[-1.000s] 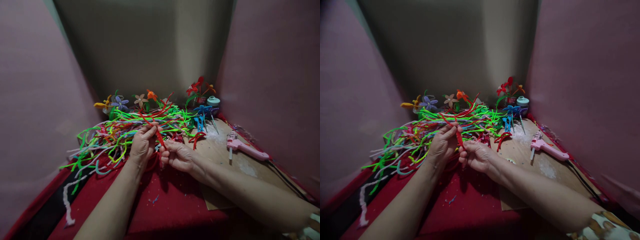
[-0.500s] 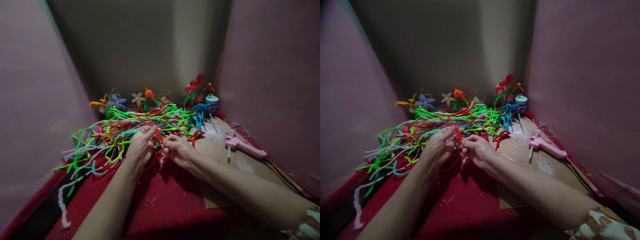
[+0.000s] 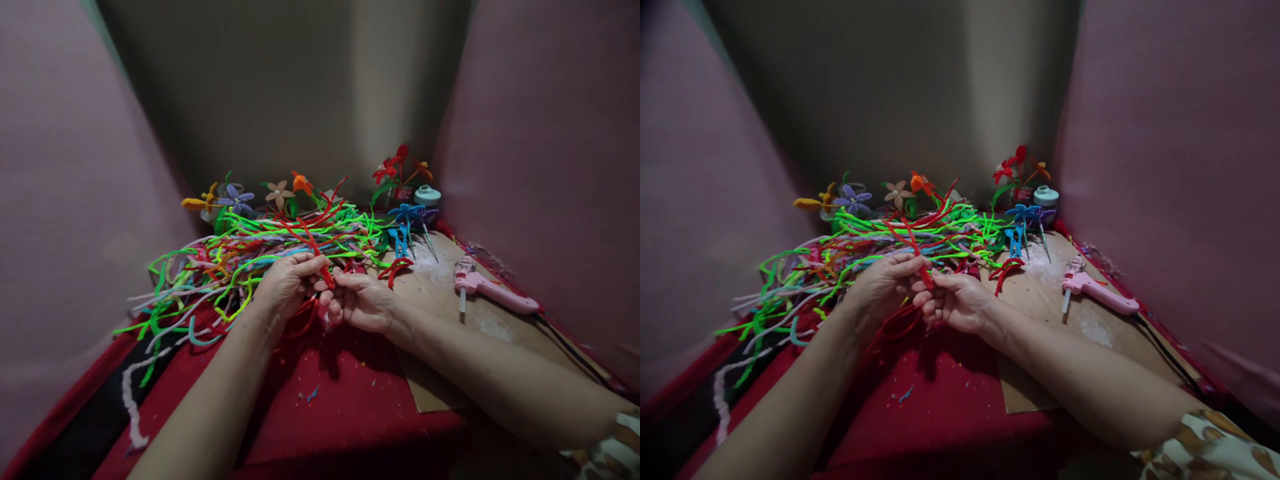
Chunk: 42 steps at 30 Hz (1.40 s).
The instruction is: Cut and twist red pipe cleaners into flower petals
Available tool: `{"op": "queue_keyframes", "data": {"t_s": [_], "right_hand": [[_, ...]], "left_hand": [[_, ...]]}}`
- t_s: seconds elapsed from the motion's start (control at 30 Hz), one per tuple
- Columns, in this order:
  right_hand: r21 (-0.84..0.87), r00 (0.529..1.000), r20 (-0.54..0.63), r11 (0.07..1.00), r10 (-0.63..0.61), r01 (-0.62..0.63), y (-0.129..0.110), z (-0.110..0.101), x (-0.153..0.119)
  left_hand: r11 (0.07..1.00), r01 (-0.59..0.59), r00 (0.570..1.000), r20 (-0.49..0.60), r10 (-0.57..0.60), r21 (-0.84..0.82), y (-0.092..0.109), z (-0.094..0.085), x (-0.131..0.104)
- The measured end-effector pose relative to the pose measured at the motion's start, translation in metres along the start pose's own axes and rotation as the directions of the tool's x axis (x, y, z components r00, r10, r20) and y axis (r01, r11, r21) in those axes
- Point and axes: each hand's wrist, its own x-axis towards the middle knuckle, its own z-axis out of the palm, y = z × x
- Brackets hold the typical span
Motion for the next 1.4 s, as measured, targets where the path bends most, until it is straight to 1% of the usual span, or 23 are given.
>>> {"op": "queue_keyframes", "data": {"t_s": [0.1, 0.23, 0.33, 0.37, 0.43, 0.53, 0.57, 0.63, 0.73, 0.83, 0.93, 1.07, 1.2, 1.33, 1.4], "right_hand": [[-0.013, 0.999, 0.022, 0.999, 0.04, -0.04, 0.002, 0.002, -0.002], [-0.011, 1.0, -0.005, 1.0, 0.015, -0.015, 0.006, 0.002, -0.001], [-0.068, 0.999, -0.039, 0.997, -0.028, 0.026, 0.008, 0.0, 0.0], [-0.115, 0.997, -0.053, 0.992, -0.053, 0.046, 0.008, 0.0, -0.001], [-0.272, 0.987, -0.082, 0.956, -0.135, 0.108, 0.009, 0.001, -0.002], [-0.532, 0.95, -0.085, 0.82, -0.3, 0.212, 0.009, 0.004, -0.006], [-0.583, 0.941, -0.074, 0.78, -0.329, 0.227, 0.009, 0.005, -0.007], [-0.619, 0.945, -0.055, 0.754, -0.321, 0.22, 0.01, 0.007, -0.009], [-0.571, 0.966, -0.007, 0.794, -0.26, 0.21, 0.012, 0.007, -0.008], [-0.475, 0.96, 0.028, 0.841, -0.279, 0.259, 0.013, 0.006, -0.006], [-0.424, 0.956, -0.01, 0.867, -0.293, 0.261, 0.012, 0.003, -0.005], [-0.373, 0.976, -0.072, 0.913, -0.208, 0.167, 0.012, -0.001, -0.005], [-0.327, 0.979, -0.132, 0.939, -0.155, 0.105, 0.014, -0.002, -0.005], [-0.323, 0.979, -0.135, 0.941, -0.153, 0.103, 0.015, -0.001, -0.005], [-0.344, 0.974, -0.159, 0.934, -0.161, 0.098, 0.016, 0.0, -0.004]], "left_hand": [[1.0, 0.013, 1.0, 0.001, -0.013, 0.016, -0.001, 0.0, 0.0], [0.998, -0.01, 0.999, -0.05, 0.013, 0.058, -0.003, 0.002, 0.0], [0.993, -0.046, 0.992, -0.113, 0.058, 0.107, -0.004, 0.004, -0.002], [0.99, -0.057, 0.988, -0.136, 0.074, 0.126, -0.004, 0.004, -0.003], [0.985, -0.073, 0.979, -0.18, 0.101, 0.157, -0.003, 0.006, -0.005], [0.985, -0.07, 0.973, -0.206, 0.103, 0.159, -0.001, 0.006, -0.008], [0.988, -0.063, 0.975, -0.2, 0.091, 0.144, 0.0, 0.005, -0.008], [0.995, -0.044, 0.983, -0.171, 0.06, 0.095, 0.001, 0.002, -0.009], [1.0, -0.016, 0.992, -0.123, 0.018, 0.015, 0.0, -0.004, -0.011], [1.0, 0.009, 0.995, -0.102, -0.011, -0.024, -0.005, -0.005, -0.012], [0.999, 0.024, 0.994, -0.106, -0.027, -0.03, -0.014, -0.005, -0.011], [0.999, 0.015, 0.993, -0.118, -0.02, -0.038, -0.022, -0.002, -0.009], [0.997, 0.027, 0.995, -0.091, -0.033, -0.067, -0.023, 0.001, -0.012], [0.998, 0.026, 0.993, -0.113, -0.033, -0.062, -0.023, 0.001, -0.014], [0.998, 0.025, 0.993, -0.114, -0.031, -0.053, -0.025, 0.0, -0.013]]}}
